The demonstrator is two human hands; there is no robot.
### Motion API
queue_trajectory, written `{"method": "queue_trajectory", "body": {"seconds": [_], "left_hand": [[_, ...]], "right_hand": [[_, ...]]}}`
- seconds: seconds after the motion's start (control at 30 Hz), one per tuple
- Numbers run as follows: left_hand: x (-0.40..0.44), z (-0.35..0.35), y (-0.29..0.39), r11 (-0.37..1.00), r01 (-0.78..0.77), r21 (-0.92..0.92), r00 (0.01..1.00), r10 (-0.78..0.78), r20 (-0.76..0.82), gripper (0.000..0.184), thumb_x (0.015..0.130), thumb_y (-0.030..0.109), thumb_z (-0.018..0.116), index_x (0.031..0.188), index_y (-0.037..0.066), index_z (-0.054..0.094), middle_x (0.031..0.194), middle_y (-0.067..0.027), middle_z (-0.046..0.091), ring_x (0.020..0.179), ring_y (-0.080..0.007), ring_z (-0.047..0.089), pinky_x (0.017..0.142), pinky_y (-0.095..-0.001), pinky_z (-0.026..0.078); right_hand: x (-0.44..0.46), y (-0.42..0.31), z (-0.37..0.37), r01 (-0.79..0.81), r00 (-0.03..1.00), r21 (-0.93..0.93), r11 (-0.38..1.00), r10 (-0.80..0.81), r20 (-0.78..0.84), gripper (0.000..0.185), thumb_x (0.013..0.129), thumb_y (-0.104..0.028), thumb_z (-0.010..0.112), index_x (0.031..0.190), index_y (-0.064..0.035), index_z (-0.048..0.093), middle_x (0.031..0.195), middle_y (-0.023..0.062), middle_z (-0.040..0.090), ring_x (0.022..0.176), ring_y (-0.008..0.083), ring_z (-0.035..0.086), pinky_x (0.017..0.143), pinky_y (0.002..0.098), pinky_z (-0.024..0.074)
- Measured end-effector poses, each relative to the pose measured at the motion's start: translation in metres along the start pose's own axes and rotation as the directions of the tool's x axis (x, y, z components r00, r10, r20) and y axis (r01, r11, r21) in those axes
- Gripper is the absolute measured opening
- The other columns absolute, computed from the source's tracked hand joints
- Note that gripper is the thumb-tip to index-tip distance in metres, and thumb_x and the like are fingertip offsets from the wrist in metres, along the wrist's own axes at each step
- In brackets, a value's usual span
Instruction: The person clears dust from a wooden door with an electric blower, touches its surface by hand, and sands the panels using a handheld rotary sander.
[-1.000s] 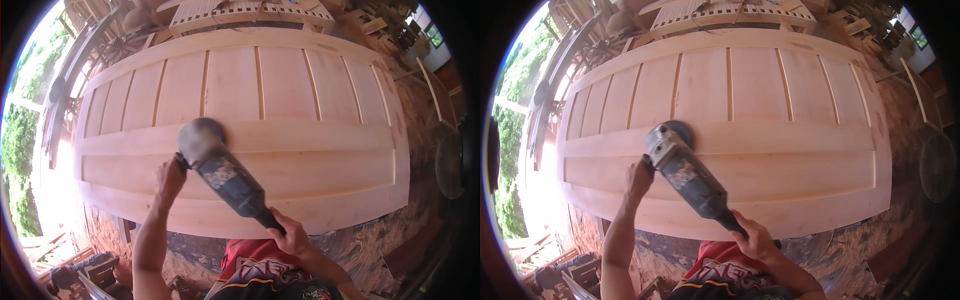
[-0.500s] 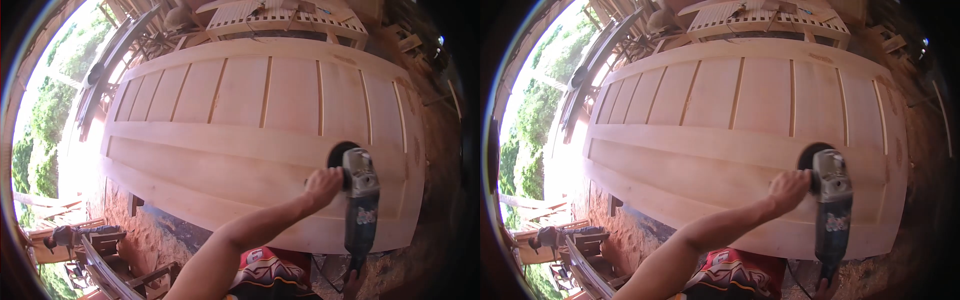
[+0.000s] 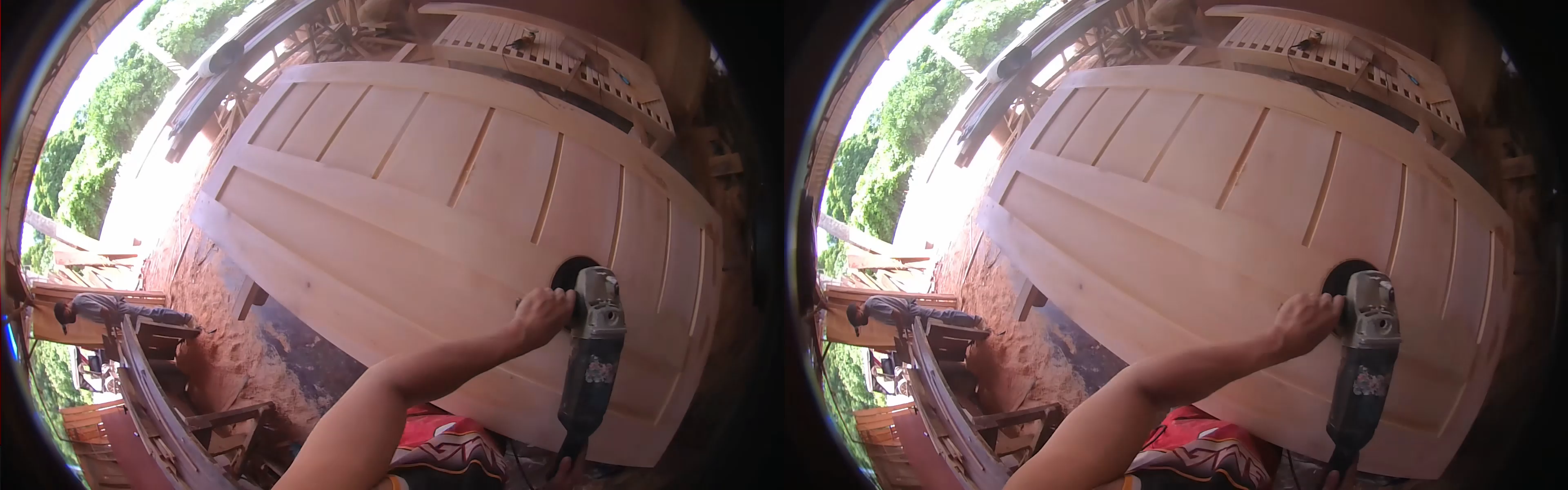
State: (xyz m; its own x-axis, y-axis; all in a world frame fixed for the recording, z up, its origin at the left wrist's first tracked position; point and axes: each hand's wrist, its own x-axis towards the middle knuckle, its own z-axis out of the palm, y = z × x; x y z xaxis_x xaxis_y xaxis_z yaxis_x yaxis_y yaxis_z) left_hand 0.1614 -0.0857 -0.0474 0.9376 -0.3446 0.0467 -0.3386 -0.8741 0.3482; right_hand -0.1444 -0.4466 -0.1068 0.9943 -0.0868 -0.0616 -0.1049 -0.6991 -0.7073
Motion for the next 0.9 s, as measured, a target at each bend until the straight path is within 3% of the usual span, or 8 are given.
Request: {"method": "queue_trajectory", "body": {"seconds": [0.07,0.13,0.2,0.27,0.4,0.47,0.67,0.9], "left_hand": [[-0.034,-0.039,-0.064,0.992,0.123,-0.021,0.992,-0.123,0.002,0.012,0.091,0.008,0.059,0.103,0.004,0.056,0.092,-0.0145,0.069,0.084,-0.0319,0.073,0.069,-0.0437,0.058],[-0.070,-0.069,-0.133,0.975,0.221,0.025,0.975,-0.221,-0.024,0.014,0.091,0.008,0.060,0.104,0.006,0.055,0.091,-0.0145,0.069,0.081,-0.0327,0.073,0.066,-0.0450,0.058],[-0.109,-0.074,-0.212,0.931,0.348,-0.105,0.929,-0.358,-0.096,0.009,0.093,0.005,0.053,0.101,0.004,0.053,0.089,-0.0205,0.071,0.084,-0.0420,0.070,0.070,-0.0538,0.055],[-0.147,-0.097,-0.287,0.888,0.451,-0.085,0.880,-0.459,-0.126,0.016,0.093,0.011,0.061,0.108,0.008,0.058,0.091,-0.0224,0.071,0.086,-0.0446,0.069,0.071,-0.0568,0.053],[-0.198,-0.163,-0.374,0.872,0.488,0.024,0.861,-0.478,-0.173,0.015,0.092,0.014,0.064,0.104,0.007,0.061,0.082,-0.0225,0.070,0.081,-0.0455,0.069,0.071,-0.0554,0.053],[-0.206,-0.179,-0.393,0.862,0.504,0.050,0.858,-0.493,-0.143,0.014,0.092,0.014,0.063,0.103,0.005,0.061,0.081,-0.0227,0.070,0.081,-0.0461,0.068,0.070,-0.0555,0.052],[-0.156,-0.159,-0.329,0.892,0.447,0.066,0.894,-0.445,-0.052,0.015,0.091,0.014,0.065,0.103,0.005,0.061,0.087,-0.0220,0.071,0.083,-0.0460,0.068,0.071,-0.0567,0.053],[-0.047,-0.079,-0.120,0.939,0.330,0.097,0.932,-0.340,0.125,0.021,0.091,0.019,0.066,0.104,0.005,0.058,0.092,-0.0214,0.073,0.083,-0.0442,0.070,0.074,-0.0557,0.054]], "right_hand": [[0.026,-0.085,0.042,0.077,0.997,0.060,0.995,-0.078,0.021,0.064,0.095,-0.042,0.072,0.143,-0.0024,0.057,0.137,0.0337,0.058,0.123,0.0500,0.060,0.110,0.0553,0.0424],[0.069,-0.214,0.065,0.005,0.964,0.066,0.998,-0.022,0.265,0.065,0.100,-0.033,0.052,0.151,0.0056,0.042,0.132,0.0240,0.063,0.123,0.0350,0.060,0.105,0.0428,0.0447],[0.087,-0.247,0.117,-0.160,0.922,0.326,0.932,0.024,0.385,0.059,0.096,-0.022,0.059,0.147,0.0049,0.048,0.093,0.0140,0.069,0.067,0.0180,0.064,0.063,0.0317,0.0515],[0.113,-0.303,0.158,-0.003,0.899,0.313,0.950,-0.134,0.416,0.056,0.094,-0.016,0.064,0.145,0.0065,0.050,0.119,0.0274,0.069,0.111,0.0330,0.070,0.094,0.0376,0.0527],[0.149,-0.364,0.236,0.269,0.808,0.422,0.866,-0.442,0.391,0.062,0.097,-0.020,0.068,0.151,-0.0015,0.046,0.112,0.0292,0.069,0.105,0.0420,0.070,0.090,0.0415,0.0546],[0.152,-0.381,0.249,0.257,0.791,0.412,0.874,-0.435,0.430,0.063,0.097,-0.022,0.068,0.152,-0.0054,0.045,0.105,0.0277,0.069,0.097,0.0421,0.069,0.085,0.0430,0.0546],[0.142,-0.332,0.202,0.192,0.850,0.381,0.904,-0.347,0.396,0.063,0.096,-0.022,0.069,0.153,-0.0104,0.045,0.095,0.0249,0.068,0.087,0.0420,0.068,0.079,0.0449,0.0540],[0.100,-0.191,0.048,0.045,0.963,0.321,0.946,-0.127,0.238,0.058,0.093,-0.020,0.070,0.144,0.0003,0.053,0.112,0.0275,0.070,0.104,0.0429,0.070,0.089,0.0416,0.0553]]}}
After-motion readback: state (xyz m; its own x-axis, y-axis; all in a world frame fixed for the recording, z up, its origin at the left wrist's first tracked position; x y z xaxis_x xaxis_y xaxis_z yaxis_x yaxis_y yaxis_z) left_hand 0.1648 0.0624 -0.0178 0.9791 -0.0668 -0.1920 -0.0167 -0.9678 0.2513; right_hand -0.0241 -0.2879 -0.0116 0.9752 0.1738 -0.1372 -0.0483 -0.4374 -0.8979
